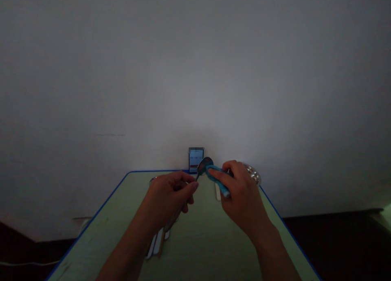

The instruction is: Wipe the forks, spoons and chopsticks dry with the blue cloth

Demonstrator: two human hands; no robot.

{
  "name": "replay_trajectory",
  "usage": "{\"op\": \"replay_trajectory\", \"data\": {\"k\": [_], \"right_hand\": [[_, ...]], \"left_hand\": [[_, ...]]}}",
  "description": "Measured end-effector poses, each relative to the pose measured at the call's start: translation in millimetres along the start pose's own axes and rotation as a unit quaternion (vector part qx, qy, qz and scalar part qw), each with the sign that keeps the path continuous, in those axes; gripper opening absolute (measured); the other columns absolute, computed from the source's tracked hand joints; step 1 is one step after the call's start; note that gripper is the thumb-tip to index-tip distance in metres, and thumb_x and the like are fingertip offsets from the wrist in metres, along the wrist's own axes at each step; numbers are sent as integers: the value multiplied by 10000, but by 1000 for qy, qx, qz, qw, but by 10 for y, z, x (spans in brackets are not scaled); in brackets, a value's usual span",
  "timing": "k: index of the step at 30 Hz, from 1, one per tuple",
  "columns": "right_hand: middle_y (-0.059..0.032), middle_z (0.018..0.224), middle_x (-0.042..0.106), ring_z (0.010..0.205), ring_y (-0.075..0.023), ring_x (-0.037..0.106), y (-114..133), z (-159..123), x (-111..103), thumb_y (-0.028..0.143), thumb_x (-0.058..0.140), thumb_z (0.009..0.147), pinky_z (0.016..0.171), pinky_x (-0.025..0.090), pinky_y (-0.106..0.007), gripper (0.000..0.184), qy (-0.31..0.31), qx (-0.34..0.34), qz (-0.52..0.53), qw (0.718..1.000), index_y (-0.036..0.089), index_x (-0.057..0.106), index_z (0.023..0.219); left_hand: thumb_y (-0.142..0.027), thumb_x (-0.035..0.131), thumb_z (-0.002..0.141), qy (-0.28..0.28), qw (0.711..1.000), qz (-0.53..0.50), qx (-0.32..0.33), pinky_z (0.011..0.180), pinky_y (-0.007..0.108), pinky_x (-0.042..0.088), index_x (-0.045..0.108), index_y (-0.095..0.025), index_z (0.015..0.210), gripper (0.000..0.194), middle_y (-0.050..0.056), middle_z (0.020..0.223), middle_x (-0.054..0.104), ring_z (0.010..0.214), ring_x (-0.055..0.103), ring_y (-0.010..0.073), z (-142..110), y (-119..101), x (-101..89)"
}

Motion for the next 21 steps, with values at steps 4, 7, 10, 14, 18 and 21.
{"op": "replay_trajectory", "data": {"k": [4,7,10,14,18,21], "right_hand": [[-68,941,488,866,-210,443,-13,7,-14,-2,484,646,723,394,-363,545,-5,3,-10,1000,221,596,1131],[-69,941,488,868,-209,443,-15,10,-15,-5,481,646,722,392,-359,550,-8,3,-10,1000,216,592,1138],[-68,932,490,867,-208,445,-13,7,-16,-10,473,646,725,388,-360,547,-10,3,-11,1000,212,597,1130],[-70,940,494,868,-211,446,-11,7,-20,-10,466,644,728,385,-363,550,-12,1,-12,1000,210,596,1131],[-71,938,498,859,-209,449,-15,10,-20,-11,466,646,721,387,-359,547,-16,-1,-12,1000,205,594,1131],[-73,943,503,841,-206,451,-26,7,-23,2,481,662,708,390,-357,519,-24,0,-14,1000,209,601,1122]], "left_hand": [[-307,596,715,0,1000,7,-4,393,183,404,610,-145,753,167,-36,483,583,380,514,91,-6,-3,-9],[-304,597,712,-2,1000,14,-7,385,179,391,611,-142,741,166,-35,473,582,371,513,90,-10,-11,-19],[-305,601,710,-2,1000,12,-11,386,180,390,610,-141,736,167,-36,464,578,369,513,91,-8,-8,-21],[-320,602,712,4,1000,3,-10,391,186,401,601,-151,730,170,-38,468,577,376,515,95,-7,13,-19],[-328,600,720,8,1000,-2,-3,396,184,399,600,-157,739,172,-38,479,582,382,520,95,-12,28,-23],[-331,601,725,14,1000,-10,-3,396,181,390,603,-156,754,178,-37,486,585,385,521,92,-4,37,-23]]}}
Point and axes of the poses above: each hand's wrist, its own z-axis towards the middle knuckle, its own x-axis out of the palm, y = z × x, the point moved 7 cm from there along z, towards the middle knuckle
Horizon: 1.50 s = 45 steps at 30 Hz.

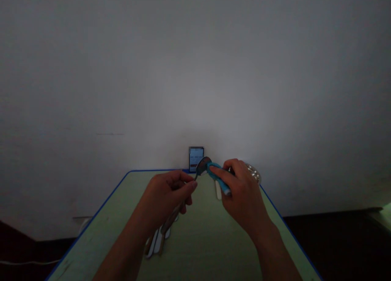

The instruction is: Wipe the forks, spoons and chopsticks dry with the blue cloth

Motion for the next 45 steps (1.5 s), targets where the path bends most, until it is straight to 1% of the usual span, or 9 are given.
{"op": "replay_trajectory", "data": {"k": [7,12,18,23,26,29,35,39,45], "right_hand": [[-84,954,509,850,-207,456,-2,2,5,7,475,672,719,410,-359,514,-6,-4,5,1000,195,593,1136],[-79,940,516,834,-208,460,-3,3,10,-1,480,645,701,405,-362,537,-12,-4,-4,1000,207,602,1124],[-81,952,514,848,-206,466,-15,-3,20,3,487,663,721,412,-360,524,-6,4,5,1000,196,595,1137],[-88,957,507,852,-207,467,-17,-10,-23,25,498,697,728,418,-363,474,-25,3,7,1000,186,598,1131],[-83,948,504,841,-203,465,1,-14,-49,16,496,683,724,418,-361,491,-31,-4,17,999,196,599,1128],[-79,946,499,839,-199,459,50,-9,-55,-3,479,667,713,420,-354,521,-21,-21,31,999,214,599,1125],[-80,973,480,917,-212,445,134,6,-22,-5,469,679,765,426,-369,548,15,-52,64,996,221,568,1168],[-79,982,479,916,-213,446,142,9,-18,10,485,692,765,427,-377,527,17,-59,70,996,226,568,1165],[-78,998,477,939,-216,444,134,15,13,10,486,698,780,422,-377,526,39,-54,68,995,233,566,1167]], "left_hand": [[-348,605,729,20,1000,-7,-5,406,190,390,602,-156,736,192,-34,490,576,402,520,96,31,28,-4],[-338,614,706,11,1000,-12,-13,409,200,395,602,-159,704,179,-31,478,577,393,520,102,25,26,-29],[-330,613,709,15,999,-18,-25,405,182,395,602,-158,708,173,-44,470,570,386,506,85,23,44,-34],[-330,619,705,18,999,-22,-25,394,176,381,595,-154,700,178,-44,466,570,370,483,74,28,56,-35],[-330,622,700,12,999,-20,-24,400,181,392,595,-157,692,175,-45,461,568,380,493,82,24,35,-38],[-328,618,702,6,1000,-15,-23,397,178,389,594,-160,683,170,-45,462,570,383,494,82,21,7,-41],[-332,623,687,3,1000,-22,-17,406,188,394,585,-164,664,174,-39,460,570,387,503,89,25,-39,-34],[-333,621,690,0,1000,-16,-17,402,188,395,584,-162,673,176,-39,458,565,392,508,94,24,-48,-31],[-334,606,722,17,1000,-7,-5,401,181,392,581,-164,686,176,-42,477,573,385,505,84,22,-37,-4]]}}
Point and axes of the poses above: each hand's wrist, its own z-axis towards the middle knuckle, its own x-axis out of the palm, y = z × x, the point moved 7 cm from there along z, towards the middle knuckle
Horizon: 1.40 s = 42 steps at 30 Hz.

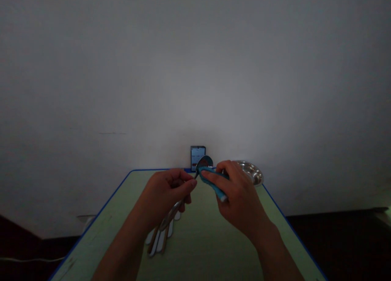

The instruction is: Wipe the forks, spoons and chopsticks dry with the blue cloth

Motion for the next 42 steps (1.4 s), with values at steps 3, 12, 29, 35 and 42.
{"op": "replay_trajectory", "data": {"k": [3,12,29,35,42], "right_hand": [[-76,990,478,935,-215,444,-14,-5,8,3,482,690,781,424,-376,540,2,4,-2,1000,236,562,1171],[-75,986,480,927,-217,446,-23,-12,10,1,480,662,781,430,-385,556,3,17,-7,1000,238,569,1157],[-77,966,479,908,-210,442,-56,-17,13,-3,456,675,772,422,-365,556,0,41,-22,999,214,571,1174],[-75,953,480,898,-213,443,-70,-23,3,5,467,671,763,423,-370,548,-10,46,-29,998,213,575,1167],[-77,950,485,876,-210,447,-81,-19,-10,-3,463,646,755,425,-370,560,-23,51,-35,998,203,585,1152]], "left_hand": [[-332,605,722,1,1000,1,7,402,184,394,578,-164,687,174,-38,487,575,385,503,84,0,6,11],[-351,609,709,-1,1000,10,2,403,192,404,585,-162,686,192,-29,486,581,392,519,95,-10,1,21],[-334,586,745,8,1000,28,8,409,183,403,586,-158,711,178,-40,500,580,397,525,87,-33,8,16],[-331,580,749,11,999,39,8,397,183,394,587,-150,726,182,-36,503,582,396,526,90,-52,26,1],[-332,580,744,12,999,39,10,401,187,403,589,-151,717,183,-34,499,578,400,526,93,-47,39,-3]]}}
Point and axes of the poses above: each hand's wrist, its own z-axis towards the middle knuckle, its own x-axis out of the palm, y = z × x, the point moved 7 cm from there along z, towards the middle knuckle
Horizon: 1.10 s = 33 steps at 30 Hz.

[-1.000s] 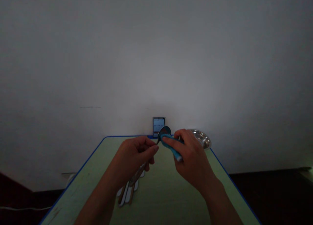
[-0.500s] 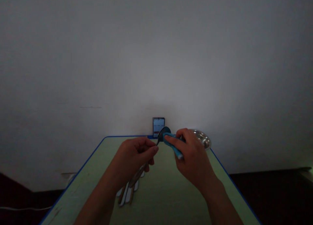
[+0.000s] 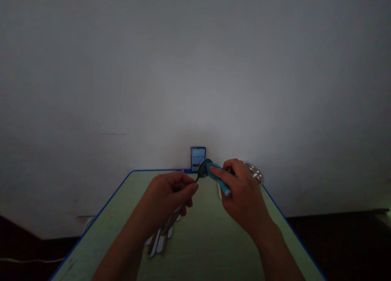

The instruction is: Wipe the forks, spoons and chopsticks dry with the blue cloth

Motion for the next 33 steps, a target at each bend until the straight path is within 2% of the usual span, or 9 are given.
{"op": "replay_trajectory", "data": {"k": [12,18,26,33], "right_hand": [[-71,928,507,817,-196,466,-1,-3,-53,4,500,665,694,399,-346,508,-29,2,-21,999,209,610,1116],[-75,938,507,835,-198,476,-28,-7,-59,47,525,719,724,418,-355,433,-40,11,-23,999,203,614,1113],[-79,963,487,863,-201,465,-102,-30,-34,35,509,713,750,444,-369,486,-41,17,-13,999,204,582,1164],[-75,972,479,873,-202,460,-73,-31,-54,45,503,725,749,442,-371,487,-49,8,-5,999,223,572,1174]], "left_hand": [[-330,582,746,8,1000,-7,7,403,187,396,587,-151,724,180,-32,510,589,397,522,89,1,27,-1],[-330,587,746,5,1000,-12,0,389,183,387,589,-153,733,178,-34,506,586,396,520,90,-7,73,-18],[-335,591,745,5,1000,-16,1,395,185,398,590,-155,718,182,-35,494,580,389,512,87,-26,63,-47],[-330,595,737,3,1000,-21,-1,394,186,398,592,-153,710,180,-34,489,576,381,502,85,-7,66,-39]]}}
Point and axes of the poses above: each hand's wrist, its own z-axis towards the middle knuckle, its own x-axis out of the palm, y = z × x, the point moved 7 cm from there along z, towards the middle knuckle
